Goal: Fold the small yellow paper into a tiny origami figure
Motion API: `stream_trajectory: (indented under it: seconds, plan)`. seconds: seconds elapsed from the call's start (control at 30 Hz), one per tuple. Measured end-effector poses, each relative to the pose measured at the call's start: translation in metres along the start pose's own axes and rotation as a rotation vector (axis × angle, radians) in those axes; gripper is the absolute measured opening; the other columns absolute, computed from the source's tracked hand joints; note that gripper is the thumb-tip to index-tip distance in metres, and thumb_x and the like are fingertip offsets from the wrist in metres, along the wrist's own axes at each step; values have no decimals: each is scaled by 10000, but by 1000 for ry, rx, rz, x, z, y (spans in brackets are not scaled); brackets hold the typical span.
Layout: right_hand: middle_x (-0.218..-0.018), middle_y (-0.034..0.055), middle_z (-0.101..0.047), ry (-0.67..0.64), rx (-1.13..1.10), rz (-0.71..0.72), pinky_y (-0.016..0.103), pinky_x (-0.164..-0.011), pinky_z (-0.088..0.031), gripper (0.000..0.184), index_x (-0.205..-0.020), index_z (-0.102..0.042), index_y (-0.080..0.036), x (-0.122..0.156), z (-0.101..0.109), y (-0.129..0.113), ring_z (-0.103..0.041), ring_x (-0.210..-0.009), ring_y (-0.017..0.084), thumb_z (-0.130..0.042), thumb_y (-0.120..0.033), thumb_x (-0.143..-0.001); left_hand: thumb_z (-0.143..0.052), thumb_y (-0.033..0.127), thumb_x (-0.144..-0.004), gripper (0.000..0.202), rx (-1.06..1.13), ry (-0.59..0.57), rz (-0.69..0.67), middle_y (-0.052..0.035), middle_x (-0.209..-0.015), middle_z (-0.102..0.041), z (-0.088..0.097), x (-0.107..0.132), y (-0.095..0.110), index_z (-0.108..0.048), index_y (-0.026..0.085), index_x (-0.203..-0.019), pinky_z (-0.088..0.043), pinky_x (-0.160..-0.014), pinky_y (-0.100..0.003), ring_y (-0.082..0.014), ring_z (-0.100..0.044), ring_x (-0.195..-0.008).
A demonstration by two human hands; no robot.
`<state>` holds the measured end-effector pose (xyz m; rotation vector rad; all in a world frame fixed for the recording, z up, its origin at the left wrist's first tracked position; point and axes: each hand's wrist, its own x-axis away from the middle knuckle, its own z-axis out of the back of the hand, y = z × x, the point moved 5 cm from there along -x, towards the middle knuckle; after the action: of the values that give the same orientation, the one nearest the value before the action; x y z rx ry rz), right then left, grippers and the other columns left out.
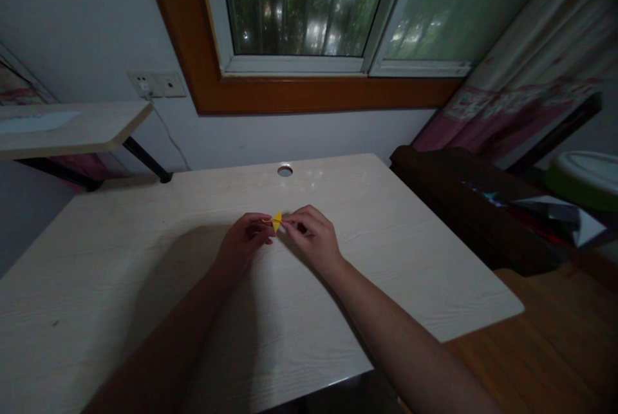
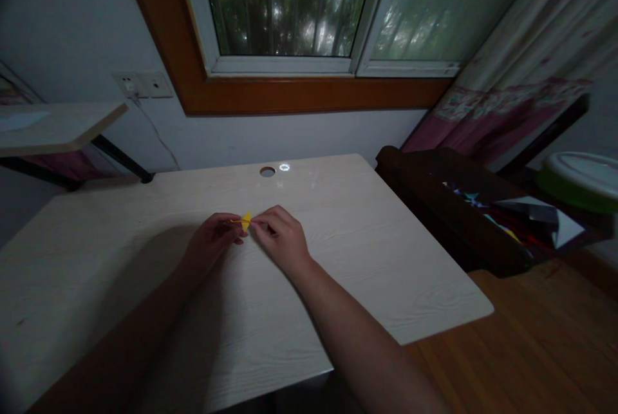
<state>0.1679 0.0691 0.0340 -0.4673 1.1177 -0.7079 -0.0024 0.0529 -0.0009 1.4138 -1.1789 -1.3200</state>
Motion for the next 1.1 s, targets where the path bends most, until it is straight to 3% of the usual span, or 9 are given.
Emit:
stream_trajectory:
  seconds: [0.37, 0.63, 0.87, 1.1]
  plan:
    - [-860, 41, -650, -77, -29, 32, 260, -621, -482, 104, -950, -707, -224, 2, -8, 1, -599, -731, 135, -640, -213, -872, -736, 311, -773, 230, -47, 50, -56, -24, -844, -691, -1, 1, 7, -648, 179, -940, -595, -628, -274, -129, -676, -659]
    - [-852, 41, -663, -59, -62, -13, 266, -614, -473, 93, -936, -720, -228, 1, -6, 3, -594, -721, 139, -659, -237, -867, -701, 281, -812, 134, -69, 54, -109, -19, -836, -690, 3, 1, 8, -648, 189, -893, -584, -640, -276, -153, -701, -703]
    - [-850, 39, -667, -45, -59, -1, 279, -675, -493, 93, -925, -726, -233, -2, -2, 1, -608, -767, 147, -645, -230, -878, -708, 276, -806, 173, -78, 36, -106, -22, -894, -668, 4, 0, 0, -640, 205, -949, -592, -676, -296, -169, -704, -781]
    - [-871, 40, -672, -78, -49, 31, 292, -725, -505, 103, -943, -719, -240, -1, -3, 0, -623, -809, 154, -631, -232, -890, -718, 283, -792, 134, -214, -16, -144, -30, -917, -637, 4, -2, -1, -674, 211, -896, -591, -703, -299, -149, -658, -776]
